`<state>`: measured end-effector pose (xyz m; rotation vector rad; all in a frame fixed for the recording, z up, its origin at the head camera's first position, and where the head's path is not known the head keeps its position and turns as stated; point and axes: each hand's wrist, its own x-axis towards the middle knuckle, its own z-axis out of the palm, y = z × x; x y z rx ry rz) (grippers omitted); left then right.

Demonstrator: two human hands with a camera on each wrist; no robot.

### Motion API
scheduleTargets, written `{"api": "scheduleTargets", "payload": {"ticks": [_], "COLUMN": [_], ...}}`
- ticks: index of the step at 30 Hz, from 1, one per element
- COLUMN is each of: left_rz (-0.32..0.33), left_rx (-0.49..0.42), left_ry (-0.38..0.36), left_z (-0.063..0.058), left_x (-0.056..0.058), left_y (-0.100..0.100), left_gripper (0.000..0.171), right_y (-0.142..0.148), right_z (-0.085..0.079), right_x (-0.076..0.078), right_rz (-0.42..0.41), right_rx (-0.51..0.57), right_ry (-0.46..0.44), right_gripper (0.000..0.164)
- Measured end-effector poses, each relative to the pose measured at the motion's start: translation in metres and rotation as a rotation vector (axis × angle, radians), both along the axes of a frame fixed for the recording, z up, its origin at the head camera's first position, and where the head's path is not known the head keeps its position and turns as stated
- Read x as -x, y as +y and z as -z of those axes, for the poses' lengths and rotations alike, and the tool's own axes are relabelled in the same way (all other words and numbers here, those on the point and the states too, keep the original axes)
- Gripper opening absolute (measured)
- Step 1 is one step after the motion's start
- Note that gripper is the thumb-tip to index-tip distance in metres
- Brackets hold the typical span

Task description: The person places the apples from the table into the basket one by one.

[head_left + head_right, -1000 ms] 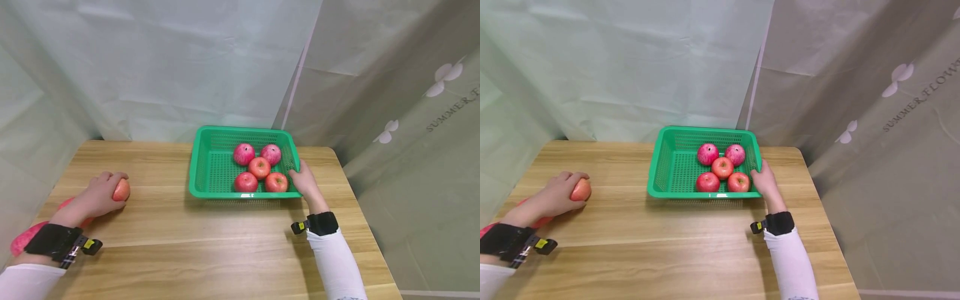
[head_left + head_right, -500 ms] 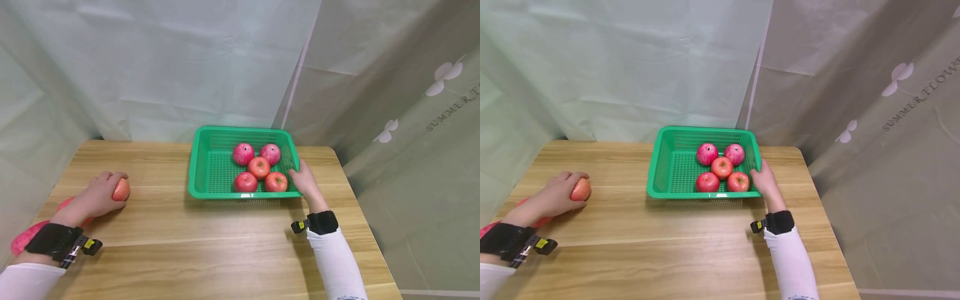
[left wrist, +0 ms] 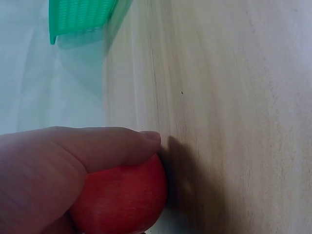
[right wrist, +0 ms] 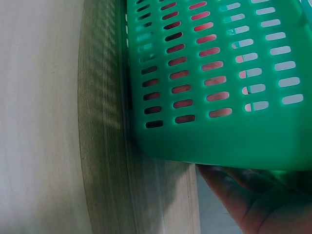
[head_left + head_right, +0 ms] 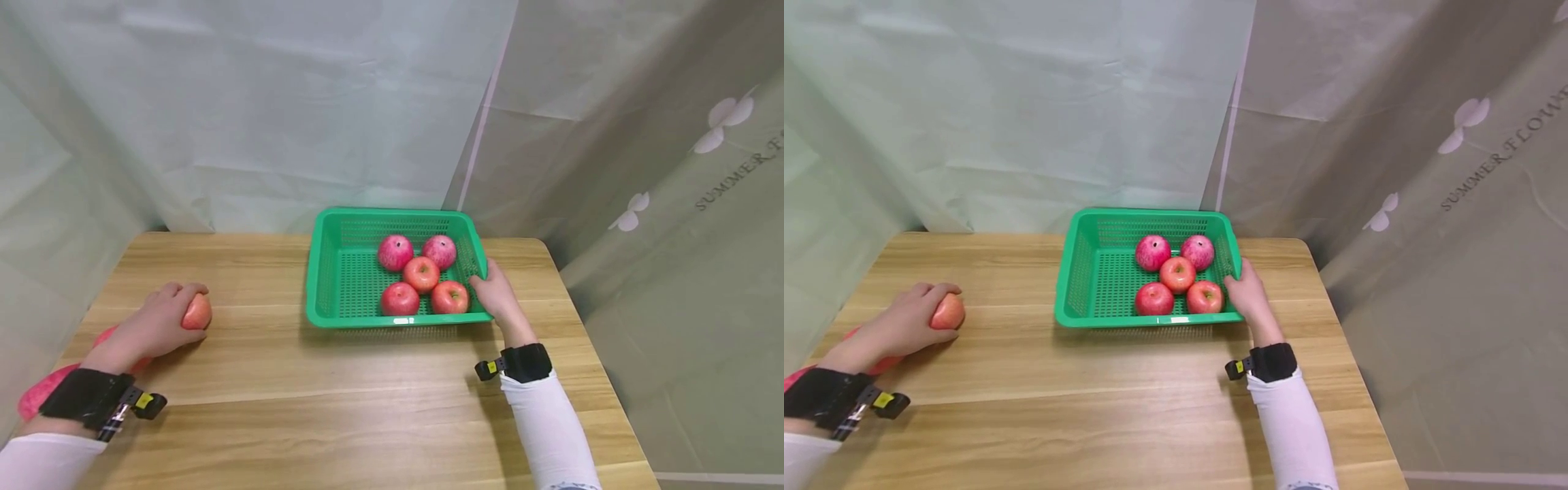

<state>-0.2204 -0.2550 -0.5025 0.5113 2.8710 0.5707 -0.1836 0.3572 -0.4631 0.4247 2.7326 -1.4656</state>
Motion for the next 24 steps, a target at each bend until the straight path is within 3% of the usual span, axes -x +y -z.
{"api": "scheduleTargets", "payload": {"ticks": [14, 24], "left_rz": [0.006, 0.029], "left_rx": [-0.018, -0.062], "left_ry": [0.005, 0.097], "left_z": [-0.002, -0.011], "left_x": [-0.002, -0.002], "left_y": [-0.001, 0.008], "left_gripper": [0.089, 0.098], "right_y": [-0.001, -0.002], "right_z": [0.000, -0.001], "right_x": [0.000, -0.001], "right_rz": [0.009, 0.003], "right_rx": [0.010, 0.017], "right_ry": [0.007, -0.002], "right_gripper": [0.057, 0.058]}}
